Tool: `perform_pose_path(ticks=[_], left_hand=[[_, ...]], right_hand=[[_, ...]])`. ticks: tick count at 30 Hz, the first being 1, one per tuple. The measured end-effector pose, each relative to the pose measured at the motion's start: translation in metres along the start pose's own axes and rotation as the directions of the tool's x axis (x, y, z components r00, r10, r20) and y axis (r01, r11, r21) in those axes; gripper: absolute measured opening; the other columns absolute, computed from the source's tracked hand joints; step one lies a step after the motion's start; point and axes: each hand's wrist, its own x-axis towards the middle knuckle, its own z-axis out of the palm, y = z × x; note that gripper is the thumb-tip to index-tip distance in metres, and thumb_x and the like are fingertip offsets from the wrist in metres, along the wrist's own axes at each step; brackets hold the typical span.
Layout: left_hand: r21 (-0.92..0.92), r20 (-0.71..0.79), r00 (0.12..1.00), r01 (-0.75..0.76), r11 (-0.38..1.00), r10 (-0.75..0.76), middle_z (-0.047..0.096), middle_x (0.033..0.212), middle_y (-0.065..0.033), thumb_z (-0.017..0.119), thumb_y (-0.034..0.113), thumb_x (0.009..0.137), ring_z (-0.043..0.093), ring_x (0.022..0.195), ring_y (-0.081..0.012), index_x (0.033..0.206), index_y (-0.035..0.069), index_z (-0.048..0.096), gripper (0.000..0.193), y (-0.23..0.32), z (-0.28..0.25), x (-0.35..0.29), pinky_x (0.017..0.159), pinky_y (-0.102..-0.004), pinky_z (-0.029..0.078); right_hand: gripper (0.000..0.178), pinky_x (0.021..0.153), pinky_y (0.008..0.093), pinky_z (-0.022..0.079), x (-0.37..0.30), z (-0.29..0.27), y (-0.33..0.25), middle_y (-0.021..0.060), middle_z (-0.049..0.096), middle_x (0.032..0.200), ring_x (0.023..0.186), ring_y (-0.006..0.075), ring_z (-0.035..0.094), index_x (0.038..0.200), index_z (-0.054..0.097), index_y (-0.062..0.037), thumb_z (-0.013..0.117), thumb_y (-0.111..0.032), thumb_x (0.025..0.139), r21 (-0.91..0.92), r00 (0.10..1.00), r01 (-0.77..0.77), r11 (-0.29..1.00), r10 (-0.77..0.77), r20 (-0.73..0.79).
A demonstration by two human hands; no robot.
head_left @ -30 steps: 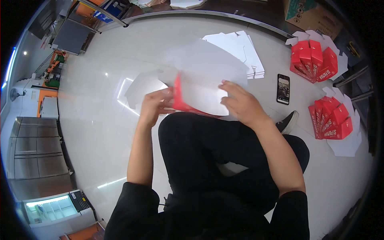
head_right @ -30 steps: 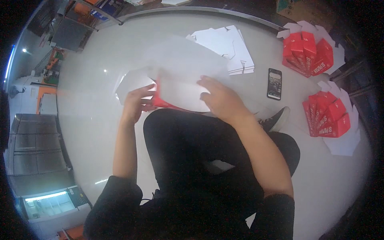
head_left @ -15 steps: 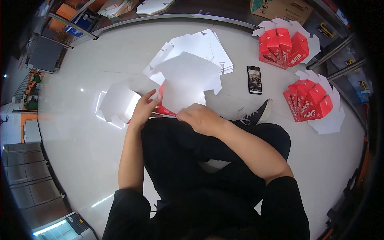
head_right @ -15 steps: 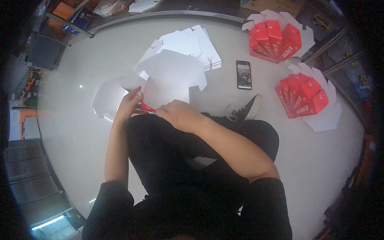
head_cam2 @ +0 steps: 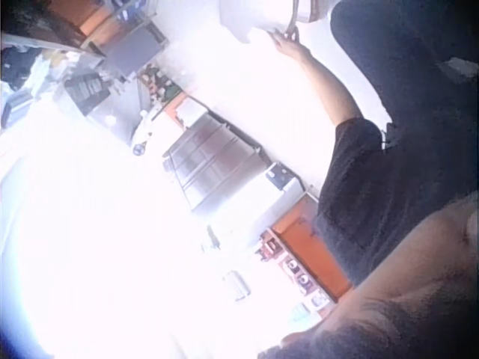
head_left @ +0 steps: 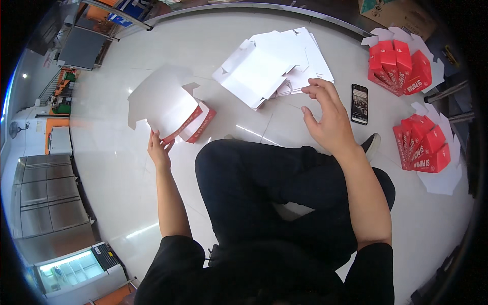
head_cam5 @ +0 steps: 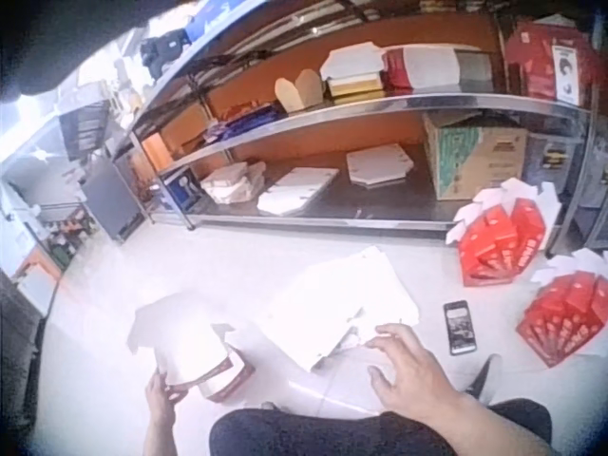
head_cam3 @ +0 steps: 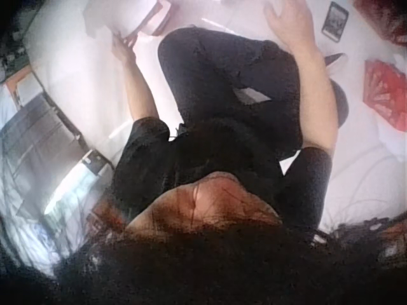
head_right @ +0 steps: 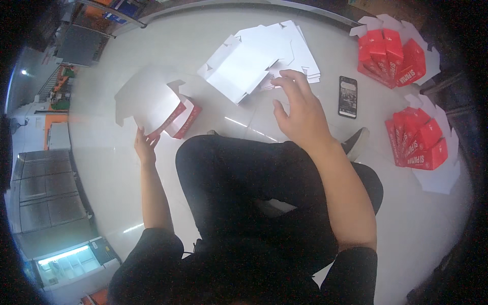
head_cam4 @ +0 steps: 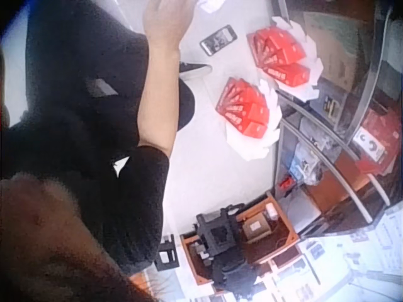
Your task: The person sits on the floor and assembles small red and white cardboard boxes by folding the flat pieces and tucking the flaps into place. They handle the boxes one by one, stacking the completed ones on the floor.
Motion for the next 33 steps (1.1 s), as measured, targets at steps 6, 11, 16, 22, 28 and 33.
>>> perform_pose_path(ticks=[6, 11, 16, 22, 28, 33], left_hand=[[0.052, -0.036, 0.993, 0.117, 0.992, -0.115, 0.061, 0.103, -0.0074, 0.064, 0.034, 0.094, 0.065, 0.079, -0.0159, 0.145, 0.002, 0.048, 0.062, -0.068, -0.006, 0.037, 0.072, -0.0328, 0.059], [0.448, 0.012, 1.0, 0.005, 0.894, -0.012, 0.061, 0.092, -0.0116, 0.065, 0.035, 0.092, 0.063, 0.083, -0.0174, 0.138, -0.004, 0.055, 0.061, -0.098, 0.005, 0.052, 0.073, -0.0286, 0.05], [0.833, -0.234, 0.826, -0.102, 0.543, 0.513, 0.066, 0.112, -0.0228, 0.064, 0.033, 0.093, 0.062, 0.103, -0.0235, 0.129, -0.007, 0.06, 0.054, -0.104, 0.011, 0.059, 0.092, -0.0336, 0.046], [0.412, 0.359, 0.831, -0.55, 0.727, 0.425, 0.071, 0.106, -0.0166, 0.064, 0.018, 0.094, 0.068, 0.096, -0.0225, 0.116, -0.002, 0.067, 0.03, 0.009, 0.118, -0.004, 0.086, -0.031, 0.051], [0.447, 0.89, 0.451, -0.831, 0.332, -0.07, 0.067, 0.121, -0.0248, 0.069, 0.037, 0.088, 0.067, 0.108, -0.0363, 0.128, -0.002, 0.062, 0.056, 0.013, 0.256, -0.059, 0.096, -0.0423, 0.051], [0.544, 0.839, 0.542, -0.833, 0.102, -0.045, 0.067, 0.116, -0.0247, 0.065, 0.041, 0.089, 0.068, 0.101, -0.0376, 0.125, 0.0, 0.062, 0.054, -0.03, 0.342, -0.061, 0.089, -0.0453, 0.054]], right_hand=[[0.036, 0.089, 0.0436, 0.051, -0.003, 0.009, 0.005, 0.0132, 0.047, 0.136, 0.109, 0.0368, 0.061, 0.118, 0.057, -0.0079, 0.065, -0.006, 0.083, -0.021, 0.998, 0.0, 1.0, 0.001, 0.066], [0.036, 0.088, 0.0432, 0.051, -0.002, 0.009, 0.008, 0.0132, 0.045, 0.138, 0.106, 0.036, 0.062, 0.119, 0.058, -0.008, 0.065, -0.007, 0.083, -0.038, 0.998, 0.013, 0.999, -0.01, 0.067], [0.035, 0.088, 0.044, 0.051, 0.001, 0.005, 0.01, 0.0133, 0.046, 0.138, 0.105, 0.0353, 0.062, 0.118, 0.059, -0.0078, 0.065, -0.008, 0.083, -0.065, 0.998, -0.002, 0.998, 0.006, 0.057], [0.013, 0.087, 0.0442, 0.05, 0.001, 0.012, 0.026, 0.0152, 0.06, 0.114, 0.101, 0.0364, 0.062, 0.093, 0.065, -0.0032, 0.068, -0.015, 0.087, -0.066, 0.989, 0.065, 0.996, -0.055, 0.136], [0.027, 0.087, 0.044, 0.05, -0.009, 0.033, 0.028, 0.0146, 0.06, 0.111, 0.102, 0.0344, 0.061, 0.099, 0.067, -0.0016, 0.07, -0.026, 0.087, -0.203, 0.905, 0.093, 0.975, 0.002, 0.425], [0.028, 0.091, 0.0463, 0.048, -0.012, 0.031, 0.033, 0.0147, 0.06, 0.108, 0.107, 0.0346, 0.06, 0.102, 0.067, -0.0036, 0.07, -0.027, 0.088, -0.246, 0.876, -0.001, 0.969, 0.12, 0.467]])
